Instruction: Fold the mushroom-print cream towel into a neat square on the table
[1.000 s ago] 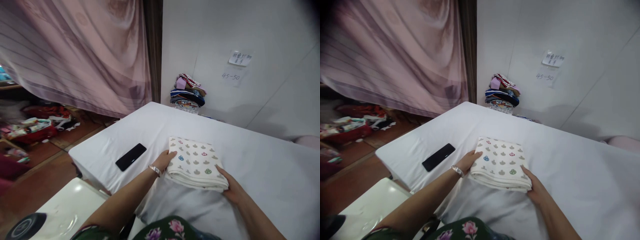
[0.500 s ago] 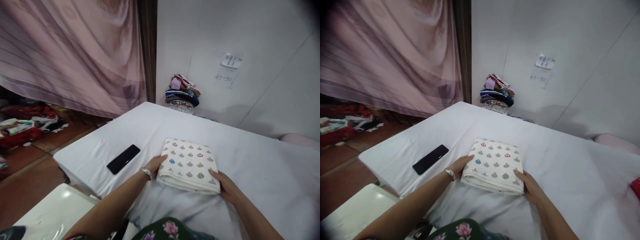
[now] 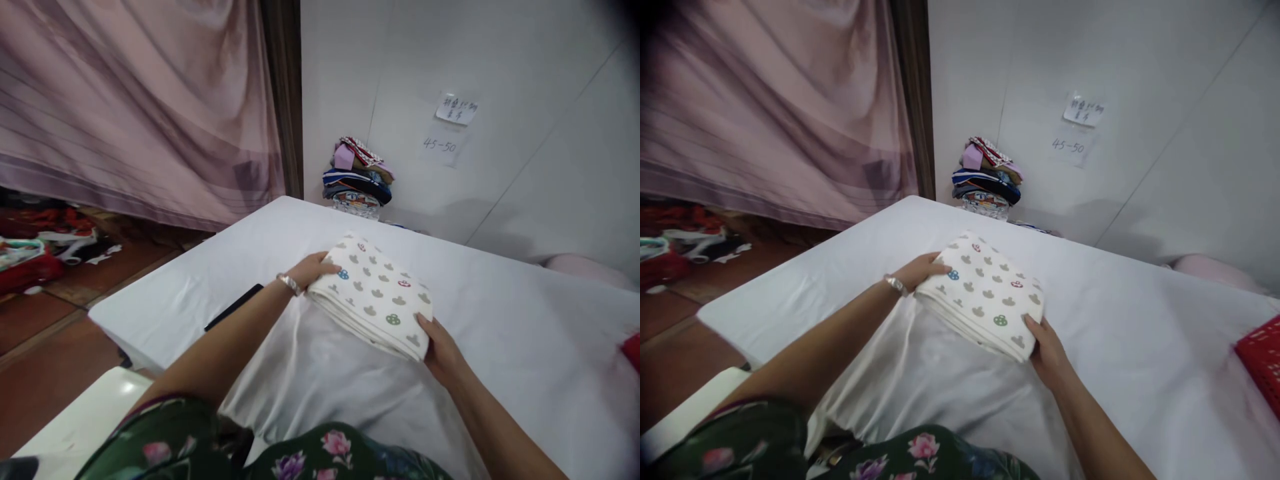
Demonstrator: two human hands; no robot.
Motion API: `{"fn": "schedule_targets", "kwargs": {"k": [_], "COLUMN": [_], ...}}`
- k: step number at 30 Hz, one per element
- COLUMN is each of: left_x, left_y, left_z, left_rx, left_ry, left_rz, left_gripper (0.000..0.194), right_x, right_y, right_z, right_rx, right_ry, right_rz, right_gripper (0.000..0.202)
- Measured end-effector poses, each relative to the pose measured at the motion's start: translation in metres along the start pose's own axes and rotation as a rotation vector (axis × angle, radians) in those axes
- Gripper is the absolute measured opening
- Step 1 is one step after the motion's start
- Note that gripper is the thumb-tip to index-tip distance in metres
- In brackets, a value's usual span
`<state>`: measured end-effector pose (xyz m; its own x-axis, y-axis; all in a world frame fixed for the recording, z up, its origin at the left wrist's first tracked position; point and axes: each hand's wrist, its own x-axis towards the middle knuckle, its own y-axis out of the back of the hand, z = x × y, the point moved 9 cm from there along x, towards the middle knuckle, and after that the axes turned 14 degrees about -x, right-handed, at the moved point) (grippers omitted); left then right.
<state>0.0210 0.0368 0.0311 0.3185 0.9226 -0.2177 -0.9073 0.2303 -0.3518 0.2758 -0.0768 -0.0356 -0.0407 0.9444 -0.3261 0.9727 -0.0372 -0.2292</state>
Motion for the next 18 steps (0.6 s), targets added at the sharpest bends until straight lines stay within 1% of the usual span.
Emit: {"fn": "schedule_targets", "kwargs": {"k": [1,2,3,4,5,6,8,9,12,14,16,18], "left_x": [0.012,0.024,0.035,0.045,0.052,0.056,0.057,0.054,0.033,0.012,-0.007,-0.021], "left_y": [0.000,0.003,0.010,0.023,0.041,0.055,0.078,0.087,0.113,0.123,0.125,0.116], "left_z": [0.008,0.011,0.010,0.009,0.008,0.004,-0.006,-0.011,-0.019,-0.022,-0.030,-0.044], "left_rx": [0.042,0.086,0.152,0.243,0.335,0.377,0.415,0.413,0.404,0.393,0.375,0.353], "left_ry": [0.016,0.053,0.086,0.098,0.080,0.060,0.014,-0.012,-0.095,-0.130,-0.136,-0.112], "left_rz": [-0.034,-0.058,-0.036,0.045,0.180,0.267,0.389,0.425,0.530,0.589,0.612,0.592], "left_gripper": [0.048,0.046,0.042,0.036,0.030,0.026,0.022,0.021,0.023,0.025,0.026,0.025], "right_x": [0.000,-0.001,-0.002,-0.004,-0.007,-0.013,-0.027,-0.034,-0.051,-0.052,-0.043,-0.029], "right_y": [-0.004,-0.009,-0.017,-0.025,-0.034,-0.041,-0.045,-0.043,-0.037,-0.040,-0.048,-0.061], "right_z": [0.004,0.010,0.021,0.034,0.048,0.060,0.075,0.077,0.066,0.049,0.027,0.003], "right_rx": [0.003,0.003,0.001,-0.004,-0.009,-0.013,-0.038,-0.069,-0.249,-0.383,-0.517,-0.688], "right_ry": [0.013,0.006,-0.029,-0.092,-0.169,-0.245,-0.359,-0.384,-0.375,-0.285,-0.115,0.121], "right_rz": [0.024,0.030,0.006,-0.044,-0.110,-0.175,-0.255,-0.267,-0.310,-0.347,-0.342,-0.276], "right_gripper": [0.054,0.053,0.050,0.046,0.040,0.036,0.033,0.034,0.033,0.028,0.024,0.021]}}
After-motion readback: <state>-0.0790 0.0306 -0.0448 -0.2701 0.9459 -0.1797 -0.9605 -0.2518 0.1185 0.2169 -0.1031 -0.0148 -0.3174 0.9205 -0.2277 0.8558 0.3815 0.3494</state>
